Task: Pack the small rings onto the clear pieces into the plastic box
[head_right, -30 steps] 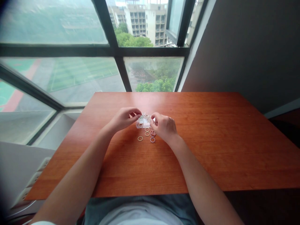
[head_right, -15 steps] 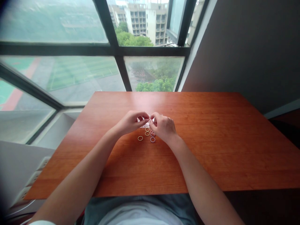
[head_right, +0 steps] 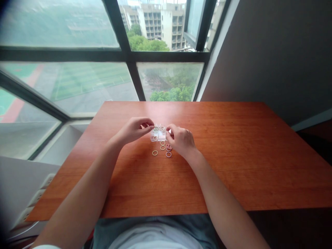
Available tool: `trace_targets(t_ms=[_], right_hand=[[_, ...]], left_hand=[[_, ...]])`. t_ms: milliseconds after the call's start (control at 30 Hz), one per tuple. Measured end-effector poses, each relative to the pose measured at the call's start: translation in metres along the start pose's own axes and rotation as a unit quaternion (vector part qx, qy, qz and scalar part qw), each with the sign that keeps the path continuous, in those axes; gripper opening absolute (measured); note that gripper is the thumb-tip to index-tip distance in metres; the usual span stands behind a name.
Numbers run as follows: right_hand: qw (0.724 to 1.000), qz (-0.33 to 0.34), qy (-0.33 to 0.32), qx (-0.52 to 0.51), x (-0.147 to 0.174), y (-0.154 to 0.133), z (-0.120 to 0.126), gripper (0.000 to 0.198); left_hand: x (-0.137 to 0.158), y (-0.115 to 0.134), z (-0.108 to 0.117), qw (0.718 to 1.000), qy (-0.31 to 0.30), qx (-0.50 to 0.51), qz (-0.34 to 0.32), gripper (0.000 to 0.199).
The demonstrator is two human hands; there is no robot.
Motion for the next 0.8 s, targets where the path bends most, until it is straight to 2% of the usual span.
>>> trace_targets(t_ms=[267,533,700,800], right_hand=[[1.000,0.002,-0.016,0.000,-0.001,0.001,-0.003,0.016],[0.999,0.004,-0.034,-0.002,0.000,0.000,-0.005,0.016],[0.998,0.045,-0.046,-0.010,0.001,-0.009,-0.008,0.016],[0.995,0.071,-0.075,-0.006,0.004,-0.016,-0.012,0.017]], left_hand=[[0.003,-0.004,-0.003,0.998,-0.043,-0.036,0.006,0.015],[0.002,-0.003,0.003,0.999,-0.016,-0.037,0.009,0.017],[0.002,-0.003,0.002,0.999,-0.012,-0.042,0.001,0.016],[0.002,-0.003,0.003,0.999,-0.005,-0.042,-0.001,0.017]])
Point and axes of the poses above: each hand's wrist, its own x-axis away from the middle knuckle, its own z-axis out of the back of the hand, y = z × x, the point moved 9 cm from there along -x, towards the middle knuckle, and after that the axes turned 1 degree about -x, right-handed, at the moved point
